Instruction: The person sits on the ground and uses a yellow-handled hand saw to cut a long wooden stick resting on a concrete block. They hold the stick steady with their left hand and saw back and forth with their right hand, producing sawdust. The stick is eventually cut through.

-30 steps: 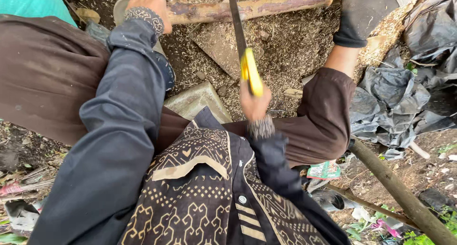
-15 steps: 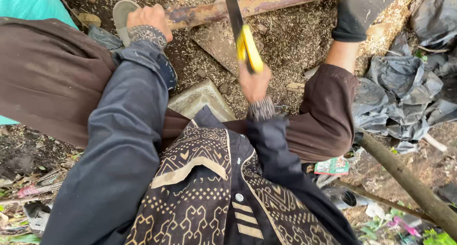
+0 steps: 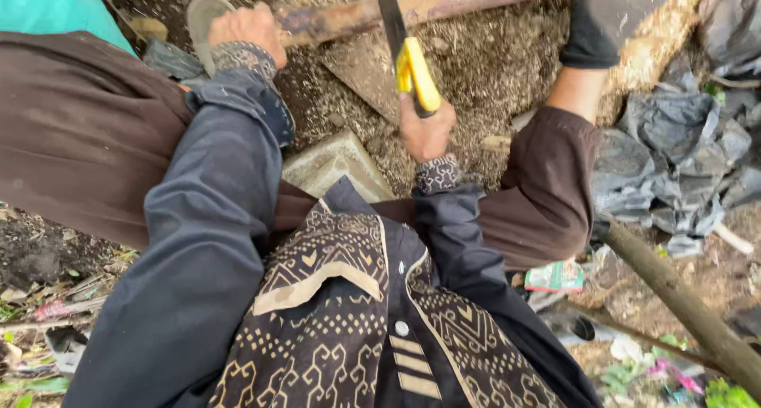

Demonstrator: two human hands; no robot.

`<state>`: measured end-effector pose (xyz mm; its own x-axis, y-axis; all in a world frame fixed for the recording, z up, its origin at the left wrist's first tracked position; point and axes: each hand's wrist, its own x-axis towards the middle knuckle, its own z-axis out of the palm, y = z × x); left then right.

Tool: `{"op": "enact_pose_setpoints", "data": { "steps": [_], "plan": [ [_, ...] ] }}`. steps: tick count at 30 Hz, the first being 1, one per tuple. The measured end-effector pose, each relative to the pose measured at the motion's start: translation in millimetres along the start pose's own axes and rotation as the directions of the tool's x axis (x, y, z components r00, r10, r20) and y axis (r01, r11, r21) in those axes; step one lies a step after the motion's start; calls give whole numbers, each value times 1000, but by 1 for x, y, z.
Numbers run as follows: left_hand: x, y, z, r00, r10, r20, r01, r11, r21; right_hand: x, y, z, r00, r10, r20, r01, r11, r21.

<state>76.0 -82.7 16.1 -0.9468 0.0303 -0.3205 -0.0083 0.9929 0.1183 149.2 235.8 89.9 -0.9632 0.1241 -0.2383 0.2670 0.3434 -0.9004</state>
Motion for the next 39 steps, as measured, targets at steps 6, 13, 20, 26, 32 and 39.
{"op": "enact_pose_setpoints", "data": {
  "steps": [6, 13, 20, 26, 32, 39],
  "plan": [
    [5, 5, 4, 979, -118, 167, 111, 993, 48, -106, -41, -74, 997, -43, 64, 54, 982, -181],
    [0, 4, 7, 999, -44, 0, 44, 999, 33, 4, -15, 0, 949, -300, 98, 316, 891, -326],
    [12, 2, -6, 984, -57, 170, 68, 996, -57, 9, 6, 11, 1000, -25, -16, 22, 983, -182],
    [12, -3, -1, 992, -33, 118, 42, 997, -72, -58, 2, -37, 987, -156, 42, 161, 965, -207],
    [10, 1, -5, 994, -28, 109, 36, 997, -65, 64, 2, 34, 974, -225, -15, 219, 961, -171],
    [21, -2, -25, 956, -69, 284, 96, 992, -83, -58, -5, -16, 981, -194, -16, 191, 973, -130]
  ]
}}
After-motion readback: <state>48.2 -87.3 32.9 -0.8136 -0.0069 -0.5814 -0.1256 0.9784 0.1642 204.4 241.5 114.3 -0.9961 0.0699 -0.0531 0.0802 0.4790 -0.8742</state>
